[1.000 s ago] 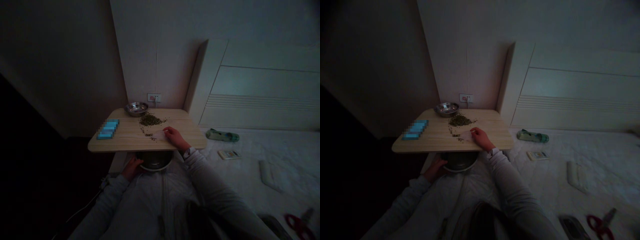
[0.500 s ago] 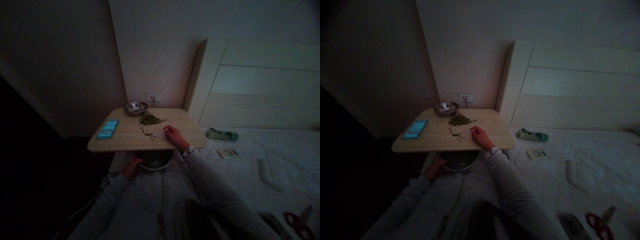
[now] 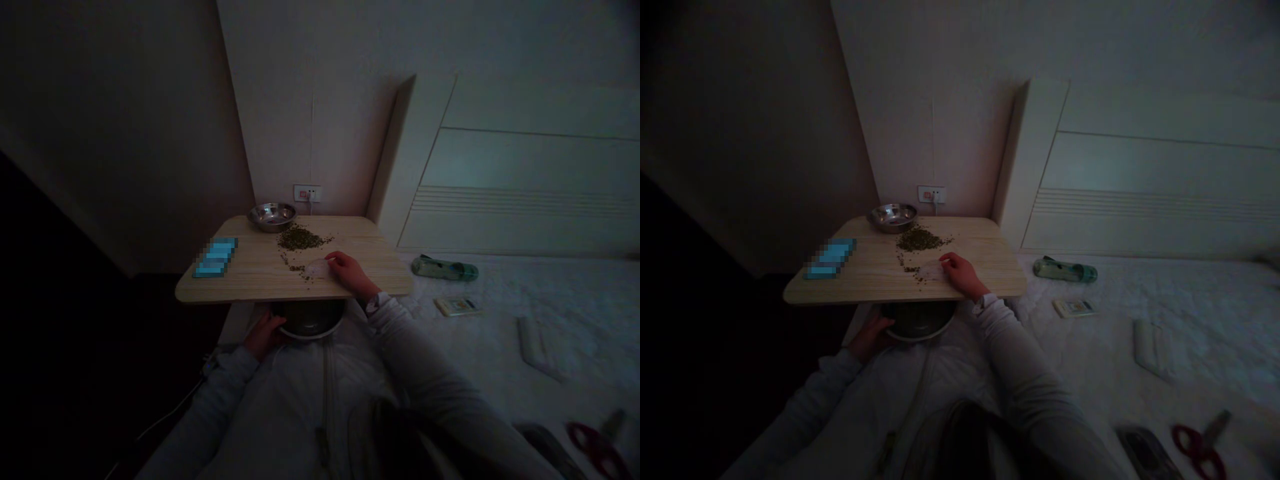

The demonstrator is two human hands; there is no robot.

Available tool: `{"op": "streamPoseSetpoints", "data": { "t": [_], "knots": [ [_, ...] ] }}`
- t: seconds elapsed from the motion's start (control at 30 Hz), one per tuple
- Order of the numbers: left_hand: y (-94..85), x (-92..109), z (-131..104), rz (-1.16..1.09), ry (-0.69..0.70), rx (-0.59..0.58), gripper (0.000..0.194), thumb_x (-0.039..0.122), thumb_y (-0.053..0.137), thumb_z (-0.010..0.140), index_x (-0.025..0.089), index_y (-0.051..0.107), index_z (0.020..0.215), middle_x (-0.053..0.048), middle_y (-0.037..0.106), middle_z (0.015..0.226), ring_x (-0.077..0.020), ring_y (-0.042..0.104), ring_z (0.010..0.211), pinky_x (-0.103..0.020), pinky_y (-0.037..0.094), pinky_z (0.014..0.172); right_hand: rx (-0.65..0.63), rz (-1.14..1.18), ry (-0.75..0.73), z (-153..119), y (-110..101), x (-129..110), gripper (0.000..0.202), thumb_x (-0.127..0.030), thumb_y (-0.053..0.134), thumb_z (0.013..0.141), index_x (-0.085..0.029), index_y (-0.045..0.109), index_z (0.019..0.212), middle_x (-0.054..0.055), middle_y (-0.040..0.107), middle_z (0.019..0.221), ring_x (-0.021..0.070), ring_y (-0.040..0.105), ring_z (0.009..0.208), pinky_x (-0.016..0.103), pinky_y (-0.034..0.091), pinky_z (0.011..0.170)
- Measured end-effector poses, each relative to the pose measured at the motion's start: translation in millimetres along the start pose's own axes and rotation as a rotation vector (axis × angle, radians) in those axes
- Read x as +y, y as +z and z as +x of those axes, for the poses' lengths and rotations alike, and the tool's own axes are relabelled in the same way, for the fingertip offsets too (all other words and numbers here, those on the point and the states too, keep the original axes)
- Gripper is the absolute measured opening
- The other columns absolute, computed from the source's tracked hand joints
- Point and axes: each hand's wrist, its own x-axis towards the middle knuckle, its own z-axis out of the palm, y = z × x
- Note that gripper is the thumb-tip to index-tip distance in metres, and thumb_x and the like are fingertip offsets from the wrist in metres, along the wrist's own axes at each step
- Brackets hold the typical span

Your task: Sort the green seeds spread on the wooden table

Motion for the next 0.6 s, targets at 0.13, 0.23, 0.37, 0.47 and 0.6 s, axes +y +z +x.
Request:
{"op": "streamPoseSetpoints", "data": {
  "t": [0.13, 0.23, 0.37, 0.47, 0.6],
  "knots": [
    [-0.8, -1.1, -0.3, 0.012, 0.024, -0.018, 0.032, 0.015, 0.059, 0.060, 0.017, 0.053, 0.091, -0.005, 0.063, 0.087, -0.0200, 0.061, 0.072, -0.028, 0.049, 0.049, -0.022, 0.022, -0.002, -0.4, -0.7, -0.2, 0.024, -0.027, 0.042, 0.073, -0.017, 0.057, 0.090, -0.004, 0.050, 0.057, 0.0089, 0.043, 0.055, 0.021, 0.033, 0.054],
    [0.1, -0.3, -1.5, 0.012, 0.023, -0.030, 0.034, 0.014, 0.058, 0.061, 0.017, 0.052, 0.094, -0.006, 0.063, 0.088, -0.0207, 0.061, 0.073, -0.029, 0.049, 0.049, -0.027, 0.034, -0.006, -1.3, -1.6, -0.8, 0.024, -0.027, 0.042, 0.072, -0.017, 0.057, 0.089, -0.004, 0.049, 0.057, 0.0089, 0.043, 0.054, 0.021, 0.033, 0.054],
    [1.7, 1.5, -3.4, 0.016, 0.022, -0.021, 0.036, 0.013, 0.057, 0.062, 0.018, 0.050, 0.097, -0.005, 0.063, 0.087, -0.0211, 0.061, 0.073, -0.030, 0.050, 0.050, -0.046, 0.018, -0.014, -2.9, -2.7, -1.7, 0.024, -0.027, 0.042, 0.073, -0.017, 0.057, 0.088, -0.004, 0.049, 0.058, 0.0092, 0.044, 0.056, 0.021, 0.033, 0.055],
    [1.1, 1.4, -3.0, 0.027, 0.018, -0.016, 0.034, 0.013, 0.057, 0.062, 0.019, 0.051, 0.095, -0.003, 0.063, 0.083, -0.0197, 0.061, 0.068, -0.029, 0.050, 0.049, -0.056, -0.025, -0.041, -4.4, -2.9, -2.0, 0.024, -0.027, 0.042, 0.074, -0.017, 0.057, 0.089, -0.003, 0.051, 0.061, 0.0099, 0.046, 0.060, 0.022, 0.034, 0.058],
    [-0.6, -0.4, -0.2, -0.004, 0.007, -0.044, 0.030, 0.013, 0.058, 0.062, 0.018, 0.050, 0.091, -0.001, 0.061, 0.076, -0.0169, 0.059, 0.062, -0.029, 0.049, 0.049, -0.065, -0.055, -0.053, -7.5, -1.9, -2.9, 0.025, -0.029, 0.042, 0.075, -0.017, 0.057, 0.090, -0.002, 0.054, 0.064, 0.0104, 0.047, 0.062, 0.022, 0.035, 0.061]
  ]
}}
